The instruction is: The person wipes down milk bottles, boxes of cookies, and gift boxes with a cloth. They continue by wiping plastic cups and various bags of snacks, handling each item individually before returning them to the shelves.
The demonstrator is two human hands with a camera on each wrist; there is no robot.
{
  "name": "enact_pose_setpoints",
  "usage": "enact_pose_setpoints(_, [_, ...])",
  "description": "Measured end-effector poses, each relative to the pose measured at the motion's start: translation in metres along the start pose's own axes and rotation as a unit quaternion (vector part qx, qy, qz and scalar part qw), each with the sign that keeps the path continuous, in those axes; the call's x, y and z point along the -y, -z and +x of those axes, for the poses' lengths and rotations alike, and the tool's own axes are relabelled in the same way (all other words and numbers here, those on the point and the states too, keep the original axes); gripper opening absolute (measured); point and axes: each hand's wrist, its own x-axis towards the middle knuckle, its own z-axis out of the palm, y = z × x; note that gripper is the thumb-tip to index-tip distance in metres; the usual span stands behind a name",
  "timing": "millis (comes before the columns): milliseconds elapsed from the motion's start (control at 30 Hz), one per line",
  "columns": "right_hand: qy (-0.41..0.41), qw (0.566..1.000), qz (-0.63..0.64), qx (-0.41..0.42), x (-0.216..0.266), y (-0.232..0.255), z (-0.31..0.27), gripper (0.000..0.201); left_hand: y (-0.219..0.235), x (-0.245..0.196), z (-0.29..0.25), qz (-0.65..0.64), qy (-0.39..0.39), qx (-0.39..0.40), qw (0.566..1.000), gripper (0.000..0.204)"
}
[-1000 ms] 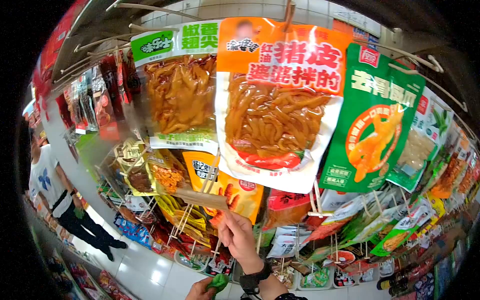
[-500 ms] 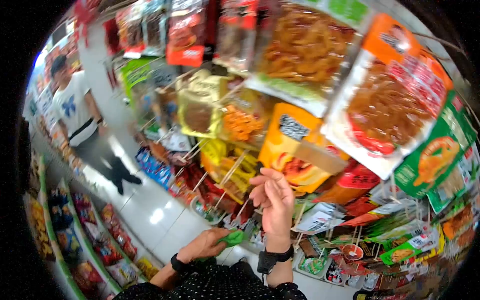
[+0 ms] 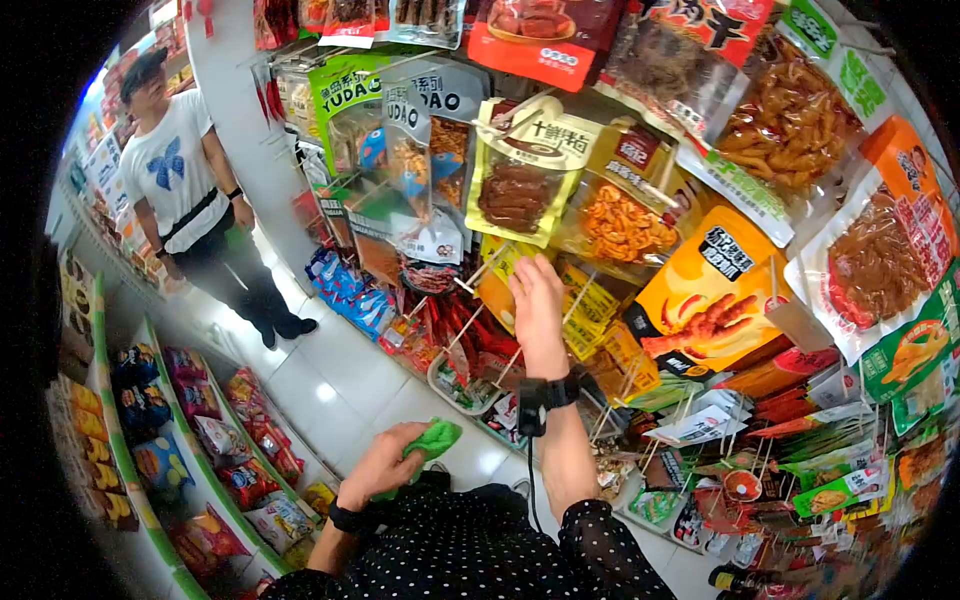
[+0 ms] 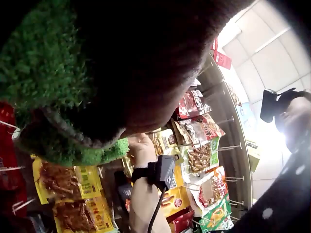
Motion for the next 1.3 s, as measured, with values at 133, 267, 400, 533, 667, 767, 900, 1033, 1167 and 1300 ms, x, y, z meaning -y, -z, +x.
enact_pose_setpoints(133, [-0.039, 0.995, 0.082, -0.030, -0.024, -0.003, 0.034, 0.056, 0.031, 0.018, -0.016, 0.000, 0.043, -0.013, 0.999, 0.041])
enact_pose_setpoints(267, [-0.029, 0.997, 0.064, -0.041, -0.026, -0.011, 0.053, 0.068, 0.048, 0.029, -0.018, -0.004, 0.062, -0.011, 0.998, 0.039])
enact_pose_setpoints(400, [-0.043, 0.991, 0.115, -0.057, -0.025, -0.011, 0.055, 0.067, 0.050, 0.035, -0.005, -0.022, 0.081, -0.003, 0.996, 0.039])
enact_pose_setpoints(533, [-0.068, 0.977, 0.198, -0.043, -0.032, -0.015, 0.050, 0.053, 0.052, 0.035, 0.013, -0.016, 0.068, 0.005, 0.998, 0.039])
enact_pose_setpoints(667, [-0.014, 0.984, 0.177, 0.025, -0.043, -0.014, 0.040, 0.044, 0.058, 0.035, 0.028, -0.020, 0.070, -0.004, 0.997, 0.040])
enact_pose_setpoints(767, [0.031, 0.987, 0.150, 0.041, -0.046, -0.014, 0.037, 0.043, 0.062, 0.040, 0.046, -0.063, 0.096, -0.021, 0.993, 0.040])
enact_pose_setpoints(900, [0.077, 0.993, 0.061, -0.060, -0.041, -0.016, 0.031, 0.042, 0.071, 0.018, 0.087, -0.080, 0.083, -0.043, 0.992, 0.039])
enact_pose_setpoints(1033, [0.077, 0.990, -0.081, -0.083, -0.031, -0.018, 0.023, 0.046, 0.075, -0.028, 0.143, -0.047, -0.052, -0.198, 0.978, 0.042])
enact_pose_setpoints(1167, [0.189, 0.979, -0.007, -0.080, -0.042, -0.025, 0.027, 0.042, 0.065, -0.065, 0.209, 0.031, -0.220, -0.289, 0.931, 0.050])
enact_pose_setpoints(1300, [0.229, 0.968, -0.048, -0.085, -0.043, -0.031, 0.025, 0.045, 0.050, -0.085, 0.276, 0.270, -0.326, -0.220, 0.879, 0.055])
